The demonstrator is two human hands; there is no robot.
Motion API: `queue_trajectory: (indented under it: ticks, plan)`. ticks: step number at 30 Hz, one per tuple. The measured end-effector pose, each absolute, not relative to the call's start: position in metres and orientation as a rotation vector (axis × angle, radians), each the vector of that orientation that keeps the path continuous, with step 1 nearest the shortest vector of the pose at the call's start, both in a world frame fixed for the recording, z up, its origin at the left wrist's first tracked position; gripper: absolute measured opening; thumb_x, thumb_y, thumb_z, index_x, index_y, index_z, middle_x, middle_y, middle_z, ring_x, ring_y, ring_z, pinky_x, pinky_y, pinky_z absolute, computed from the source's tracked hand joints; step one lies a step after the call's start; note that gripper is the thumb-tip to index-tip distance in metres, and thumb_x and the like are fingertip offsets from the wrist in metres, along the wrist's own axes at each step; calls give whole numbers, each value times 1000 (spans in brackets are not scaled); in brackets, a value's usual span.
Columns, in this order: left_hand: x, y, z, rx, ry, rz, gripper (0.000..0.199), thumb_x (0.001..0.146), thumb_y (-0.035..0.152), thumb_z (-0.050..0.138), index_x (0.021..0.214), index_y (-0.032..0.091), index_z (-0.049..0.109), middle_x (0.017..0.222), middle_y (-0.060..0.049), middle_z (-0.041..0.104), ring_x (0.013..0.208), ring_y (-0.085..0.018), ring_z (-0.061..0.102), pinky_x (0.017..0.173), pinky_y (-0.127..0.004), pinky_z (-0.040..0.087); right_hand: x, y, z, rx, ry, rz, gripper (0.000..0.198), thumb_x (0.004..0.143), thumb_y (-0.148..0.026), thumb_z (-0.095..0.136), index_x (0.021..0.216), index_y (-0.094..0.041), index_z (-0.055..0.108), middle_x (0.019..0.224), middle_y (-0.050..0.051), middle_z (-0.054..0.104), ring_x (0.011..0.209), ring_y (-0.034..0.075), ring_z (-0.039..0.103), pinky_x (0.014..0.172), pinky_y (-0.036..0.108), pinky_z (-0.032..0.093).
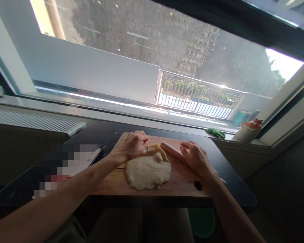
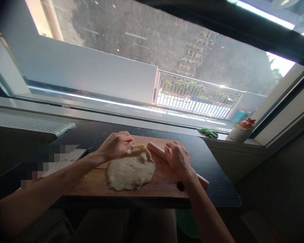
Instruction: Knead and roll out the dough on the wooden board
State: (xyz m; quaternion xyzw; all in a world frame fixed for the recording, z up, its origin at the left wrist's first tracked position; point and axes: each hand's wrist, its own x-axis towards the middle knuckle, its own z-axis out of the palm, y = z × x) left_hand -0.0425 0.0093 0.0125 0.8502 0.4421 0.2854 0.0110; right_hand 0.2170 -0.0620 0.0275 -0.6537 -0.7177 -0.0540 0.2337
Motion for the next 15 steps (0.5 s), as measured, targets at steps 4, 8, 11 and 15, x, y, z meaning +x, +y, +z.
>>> queue_trajectory:
  ticks: [4,8,11,15]
  plan:
    - [-34,-5,-1,2697,1172,808,25,86,31,47,81,19,69,84,-5,64,80,-16,58,79,-28,42,238,-79,12,-1848,-2127,47,27,87,-38,53,110,-27,61,104,2,62,96,19,56,78,27,38]
    - [-32,-4,-7,2694,1159,782,23,86,30,48,85,19,68,84,-5,63,83,-17,57,81,-30,42,246,-79,-1,-1864,-2135,52,24,87,-30,53,110,-25,59,103,3,58,92,18,55,78,27,38]
    - [-26,-5,-1,2717,1120,729,24,88,29,46,83,19,67,85,-5,62,87,-17,57,85,-32,40,254,-74,-3,-1866,-2112,59,22,88,-30,51,108,-25,58,100,2,57,89,18,55,76,27,39]
    - [-8,-7,4,2624,1063,553,24,90,32,43,87,20,63,85,-3,61,78,-14,56,75,-28,41,264,-73,-5,-1909,-2043,81,29,88,-32,51,117,-31,53,103,0,56,89,18,55,75,28,40]
